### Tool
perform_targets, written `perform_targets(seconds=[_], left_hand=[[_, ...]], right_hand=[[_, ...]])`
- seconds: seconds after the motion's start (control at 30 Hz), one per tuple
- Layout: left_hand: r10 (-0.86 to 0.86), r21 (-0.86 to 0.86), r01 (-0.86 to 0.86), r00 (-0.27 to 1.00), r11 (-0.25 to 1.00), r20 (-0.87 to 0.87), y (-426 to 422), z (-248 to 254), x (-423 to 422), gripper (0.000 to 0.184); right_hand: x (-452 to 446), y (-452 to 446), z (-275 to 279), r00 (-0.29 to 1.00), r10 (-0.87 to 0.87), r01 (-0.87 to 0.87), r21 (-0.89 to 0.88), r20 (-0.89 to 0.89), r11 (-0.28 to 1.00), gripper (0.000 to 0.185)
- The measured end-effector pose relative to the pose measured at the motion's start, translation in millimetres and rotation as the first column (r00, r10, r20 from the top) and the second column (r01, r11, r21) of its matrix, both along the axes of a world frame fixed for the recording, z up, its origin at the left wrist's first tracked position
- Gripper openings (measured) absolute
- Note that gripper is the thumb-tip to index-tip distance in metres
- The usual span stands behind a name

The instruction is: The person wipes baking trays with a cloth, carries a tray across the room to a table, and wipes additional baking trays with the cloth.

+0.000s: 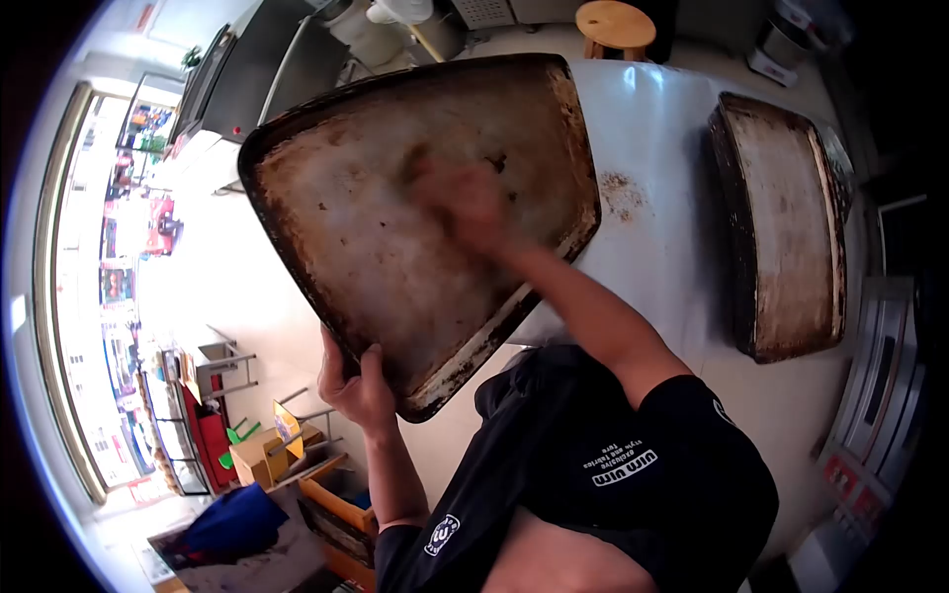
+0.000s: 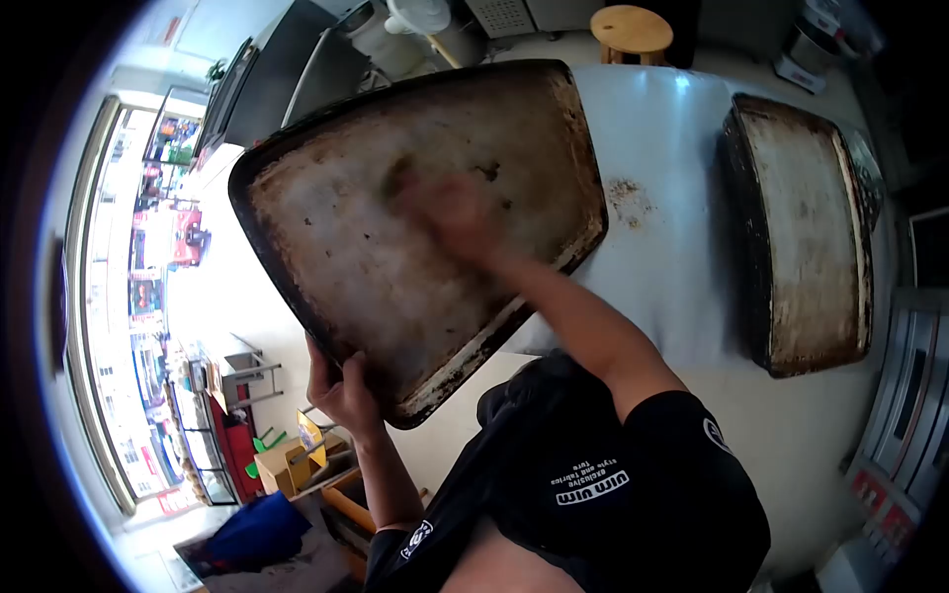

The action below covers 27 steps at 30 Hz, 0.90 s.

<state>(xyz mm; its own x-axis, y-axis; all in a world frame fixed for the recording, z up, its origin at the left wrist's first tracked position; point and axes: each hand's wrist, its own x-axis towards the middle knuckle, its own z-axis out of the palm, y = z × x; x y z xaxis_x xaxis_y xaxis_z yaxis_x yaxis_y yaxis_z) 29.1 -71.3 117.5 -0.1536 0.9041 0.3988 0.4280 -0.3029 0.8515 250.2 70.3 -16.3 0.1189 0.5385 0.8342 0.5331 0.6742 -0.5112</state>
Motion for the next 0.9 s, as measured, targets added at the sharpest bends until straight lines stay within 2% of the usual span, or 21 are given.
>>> perform_targets(seconds=[0.07, 0.1, 0.13, 0.2, 0.23, 0.27, 0.3, 0.33, 0.37, 0.43, 0.5, 0.57, 0.7, 0.73, 0.8, 0.9], left_hand=[[0.022, -0.049, -0.021, 0.999, 0.999, 0.028, 0.2, -8.2, -10.8, 0.065], [0.035, -0.070, -0.033, 0.999, 0.997, 0.041, -2.3, -10.9, -17.3, 0.065], [0.050, -0.119, -0.043, 0.997, 0.992, 0.056, -2.4, -10.3, -22.3, 0.065], [0.019, -0.086, -0.009, 0.992, 0.996, 0.121, 3.9, -18.4, -25.5, 0.065], [0.003, -0.067, 0.007, 0.990, 0.998, 0.144, 7.1, -19.1, -27.6, 0.064], [-0.005, -0.051, 0.010, 0.995, 0.999, 0.100, 10.2, -15.4, -26.2, 0.063], [-0.012, -0.081, 0.024, 0.989, 0.996, 0.145, 16.3, -8.5, -21.2, 0.063], [-0.034, -0.093, 0.054, 0.980, 0.994, 0.197, 15.3, -0.2, -15.9, 0.064], [-0.066, -0.094, 0.092, 0.965, 0.991, 0.254, 18.8, 7.1, -6.6, 0.065], [-0.064, -0.070, 0.077, 0.982, 0.995, 0.179, 18.9, 12.6, 1.5, 0.067], [-0.044, -0.073, 0.051, 0.994, 0.996, 0.099, 15.9, 17.6, 3.3, 0.069], [-0.031, -0.113, 0.032, 0.999, 0.993, 0.008, 9.5, 23.7, 8.2, 0.071], [-0.042, -0.042, 0.043, 0.999, 0.998, 0.018, 3.1, 9.7, 3.9, 0.072], [-0.071, 0.004, 0.071, 0.995, 0.997, 0.075, 3.5, 8.6, 6.8, 0.071], [-0.047, -0.008, 0.047, 0.999, 0.999, -0.019, -0.9, 11.8, 11.0, 0.070], [-0.033, -0.008, 0.032, 0.990, 0.999, -0.139, -11.5, 6.8, -1.2, 0.069]], right_hand=[[48.2, 28.0, -82.2, 0.970, -0.216, 0.179, -0.267, -0.114, 0.947, 0.036], [75.7, 16.9, -116.4, 0.938, -0.321, 0.214, -0.512, -0.128, 0.832, 0.036], [95.1, 4.4, -161.1, 0.917, -0.374, 0.185, -0.679, -0.141, 0.710, 0.040], [105.6, -2.3, -188.9, 0.892, -0.424, 0.227, -0.656, -0.156, 0.720, 0.041], [95.4, -3.5, -163.4, 0.910, -0.367, 0.196, -0.580, -0.192, 0.790, 0.043], [77.8, -17.3, -105.2, 0.923, -0.313, 0.161, -0.516, -0.222, 0.841, 0.046], [30.1, -31.3, -16.6, 0.977, -0.132, 0.080, -0.289, -0.167, 0.954, 0.050], [4.9, -39.2, 23.0, 0.993, 0.062, -0.072, -0.099, -0.095, 0.993, 0.055], [-20.4, -46.0, 39.7, 0.976, 0.217, -0.217, -0.025, -0.019, 0.976, 0.052], [-73.7, -54.9, 55.3, 0.941, 0.237, -0.265, 0.091, 0.240, 0.960, 0.055], [-88.2, -36.6, 62.1, 0.943, 0.290, -0.314, 0.144, 0.164, 0.939, 0.058], [-80.7, -5.0, 89.7, 0.973, 0.176, -0.200, 0.161, 0.152, 0.966, 0.056], [-76.4, 45.6, 131.7, 0.999, 0.044, -0.050, 0.232, 0.032, 0.971, 0.053], [-67.8, 54.6, 138.2, 0.998, 0.046, -0.057, 0.259, 0.048, 0.964, 0.053], [-47.0, 57.4, 136.2, 0.996, 0.066, -0.083, 0.305, 0.068, 0.949, 0.050], [6.9, 54.7, 84.9, 0.996, -0.072, 0.062, 0.157, 0.061, 0.986, 0.044]])
